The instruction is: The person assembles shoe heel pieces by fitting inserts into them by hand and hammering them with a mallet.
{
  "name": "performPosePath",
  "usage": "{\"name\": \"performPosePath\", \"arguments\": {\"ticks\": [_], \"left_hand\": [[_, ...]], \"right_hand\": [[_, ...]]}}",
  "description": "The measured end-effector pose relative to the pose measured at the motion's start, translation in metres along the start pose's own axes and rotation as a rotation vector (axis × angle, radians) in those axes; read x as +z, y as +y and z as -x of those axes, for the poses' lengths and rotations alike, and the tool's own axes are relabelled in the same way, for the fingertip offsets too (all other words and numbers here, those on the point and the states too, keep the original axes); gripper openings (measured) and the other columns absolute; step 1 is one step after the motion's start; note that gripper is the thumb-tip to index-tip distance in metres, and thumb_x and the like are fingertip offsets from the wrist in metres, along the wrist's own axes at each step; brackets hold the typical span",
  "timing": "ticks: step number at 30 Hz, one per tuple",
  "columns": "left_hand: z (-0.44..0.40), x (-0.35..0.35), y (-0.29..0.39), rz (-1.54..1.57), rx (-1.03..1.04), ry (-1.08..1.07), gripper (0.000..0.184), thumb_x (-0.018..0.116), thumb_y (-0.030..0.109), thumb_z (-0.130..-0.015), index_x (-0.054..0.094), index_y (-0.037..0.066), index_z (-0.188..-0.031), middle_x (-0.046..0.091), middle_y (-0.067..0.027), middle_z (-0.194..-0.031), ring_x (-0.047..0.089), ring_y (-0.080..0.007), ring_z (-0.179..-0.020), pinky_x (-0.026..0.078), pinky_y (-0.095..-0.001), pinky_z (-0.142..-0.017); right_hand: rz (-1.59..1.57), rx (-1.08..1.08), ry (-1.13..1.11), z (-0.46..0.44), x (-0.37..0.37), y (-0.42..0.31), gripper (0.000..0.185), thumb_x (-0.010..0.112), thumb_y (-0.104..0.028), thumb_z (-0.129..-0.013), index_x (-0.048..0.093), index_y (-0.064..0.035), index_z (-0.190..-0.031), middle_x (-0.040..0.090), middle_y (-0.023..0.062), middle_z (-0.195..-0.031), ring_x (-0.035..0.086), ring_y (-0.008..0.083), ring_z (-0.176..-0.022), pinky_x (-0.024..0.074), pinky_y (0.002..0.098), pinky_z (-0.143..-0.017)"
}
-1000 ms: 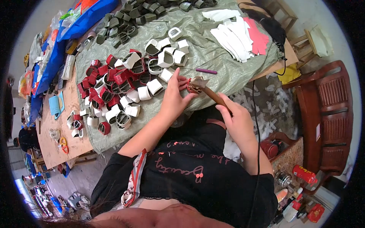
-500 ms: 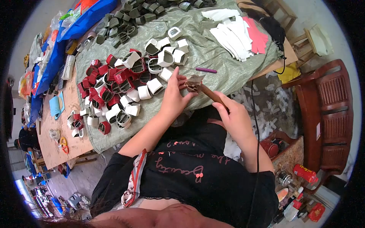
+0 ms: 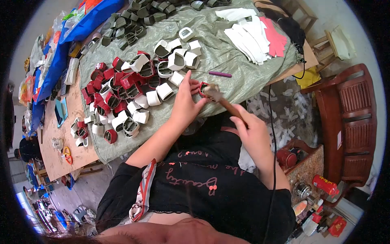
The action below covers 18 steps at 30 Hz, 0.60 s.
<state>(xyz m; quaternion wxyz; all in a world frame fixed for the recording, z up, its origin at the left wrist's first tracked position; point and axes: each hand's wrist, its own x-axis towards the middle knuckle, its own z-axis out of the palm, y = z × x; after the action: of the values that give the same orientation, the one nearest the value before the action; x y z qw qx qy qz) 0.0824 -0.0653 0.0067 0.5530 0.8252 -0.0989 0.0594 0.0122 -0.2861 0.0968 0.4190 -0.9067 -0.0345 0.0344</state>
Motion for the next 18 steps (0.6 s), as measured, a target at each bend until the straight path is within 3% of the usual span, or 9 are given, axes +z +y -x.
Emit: {"name": "performPosePath", "arguments": {"ticks": [6, 9, 10, 13, 18], "left_hand": [[0.000, 0.000, 0.002, 0.011, 0.007, 0.012, 0.101, 0.084, 0.002, -0.077, 0.021, -0.004, -0.155, 0.052, -0.0213, -0.127, 0.064, -0.0315, -0.113, 0.055, -0.0381, -0.099], [0.000, 0.001, 0.000, -0.011, -0.014, -0.011, 0.105, 0.087, 0.004, -0.076, 0.020, -0.004, -0.156, 0.050, -0.0198, -0.131, 0.062, -0.0278, -0.117, 0.055, -0.0354, -0.101], [0.000, 0.001, 0.000, -0.012, -0.009, -0.010, 0.105, 0.087, 0.004, -0.076, 0.020, -0.004, -0.156, 0.050, -0.0198, -0.131, 0.062, -0.0278, -0.117, 0.055, -0.0354, -0.101], [0.001, 0.001, 0.000, -0.030, 0.007, -0.009, 0.104, 0.086, 0.004, -0.077, 0.020, -0.004, -0.156, 0.050, -0.0197, -0.131, 0.062, -0.0278, -0.117, 0.055, -0.0352, -0.101], [0.001, 0.002, 0.001, 0.009, 0.056, 0.024, 0.100, 0.084, 0.003, -0.077, 0.022, -0.006, -0.154, 0.054, -0.0209, -0.124, 0.064, -0.0319, -0.111, 0.055, -0.0379, -0.097]], "right_hand": [[0.034, -0.033, 0.049, -0.001, -0.004, -0.002, 0.036, 0.065, -0.011, -0.097, 0.063, -0.0020, -0.132, 0.073, 0.0176, -0.106, 0.068, 0.0198, -0.090, 0.0515, 0.0312, -0.083], [-0.036, -0.122, 0.091, 0.001, 0.013, 0.013, 0.035, 0.066, -0.018, -0.097, 0.064, -0.0118, -0.131, 0.069, 0.0181, -0.090, 0.067, 0.0336, -0.079, 0.0509, 0.0378, -0.072], [-0.036, -0.126, 0.095, 0.001, 0.011, 0.013, 0.035, 0.066, -0.018, -0.097, 0.064, -0.0118, -0.131, 0.069, 0.0181, -0.090, 0.067, 0.0336, -0.079, 0.0509, 0.0378, -0.072], [0.069, -0.094, 0.116, 0.004, 0.002, -0.005, 0.035, 0.064, -0.011, -0.098, 0.063, -0.0037, -0.132, 0.073, 0.0164, -0.101, 0.067, 0.0185, -0.087, 0.0507, 0.0298, -0.081], [0.035, -0.035, 0.106, 0.008, 0.016, 0.004, 0.035, 0.064, -0.011, -0.098, 0.063, -0.0036, -0.132, 0.073, 0.0160, -0.101, 0.066, 0.0185, -0.085, 0.0505, 0.0298, -0.080]]}}
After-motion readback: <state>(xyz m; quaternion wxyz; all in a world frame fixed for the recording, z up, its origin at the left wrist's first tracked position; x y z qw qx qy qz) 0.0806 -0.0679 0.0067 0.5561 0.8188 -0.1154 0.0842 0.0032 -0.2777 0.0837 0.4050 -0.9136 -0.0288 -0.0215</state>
